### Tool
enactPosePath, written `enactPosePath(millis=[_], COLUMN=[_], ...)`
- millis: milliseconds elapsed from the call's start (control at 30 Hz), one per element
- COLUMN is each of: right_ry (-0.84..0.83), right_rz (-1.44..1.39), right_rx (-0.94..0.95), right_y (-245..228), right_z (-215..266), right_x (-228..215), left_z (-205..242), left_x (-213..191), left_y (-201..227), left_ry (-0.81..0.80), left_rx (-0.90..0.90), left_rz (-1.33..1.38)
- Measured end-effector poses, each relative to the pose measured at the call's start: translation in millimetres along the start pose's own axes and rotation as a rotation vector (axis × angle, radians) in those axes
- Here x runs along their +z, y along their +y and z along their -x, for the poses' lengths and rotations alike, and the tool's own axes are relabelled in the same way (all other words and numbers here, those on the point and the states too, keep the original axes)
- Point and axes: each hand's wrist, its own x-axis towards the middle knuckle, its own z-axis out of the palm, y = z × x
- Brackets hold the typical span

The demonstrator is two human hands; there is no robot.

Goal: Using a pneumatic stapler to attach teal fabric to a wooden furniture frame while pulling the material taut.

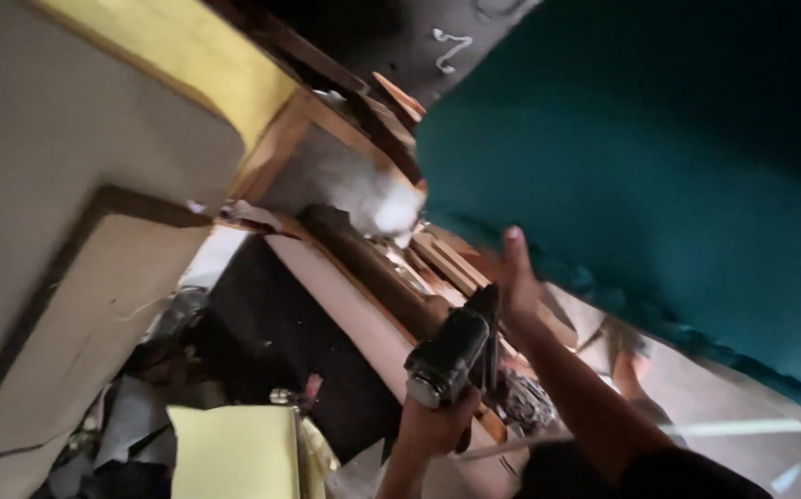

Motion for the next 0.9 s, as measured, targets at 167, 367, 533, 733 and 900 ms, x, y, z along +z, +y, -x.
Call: enactPosePath(millis=[167,367,533,733,900], right_ry=[-0.052,0.091,0.072,0.121,0.156], right_rz=[-0.083,0.249,-0.067,0.128,0.029], right_rx=[-0.457,-0.199,-0.127,-0.198,-0.138], right_y=[23,80,93,94,105], right_z=[-26,-94,-116,-128,-124], right_x=[4,17,0,-23,-10], left_z=[-11,-35,-52,-99,-89], left_x=[-37,-77,-107,-102,-112], left_y=[39,79,120,90,130], left_ry=[0.101,0.152,0.177,0.147,-0.035], left_rx=[-0.018,0.019,0.535,0.487,0.65], left_rz=[0.114,0.032,0.1,0.141,0.254])
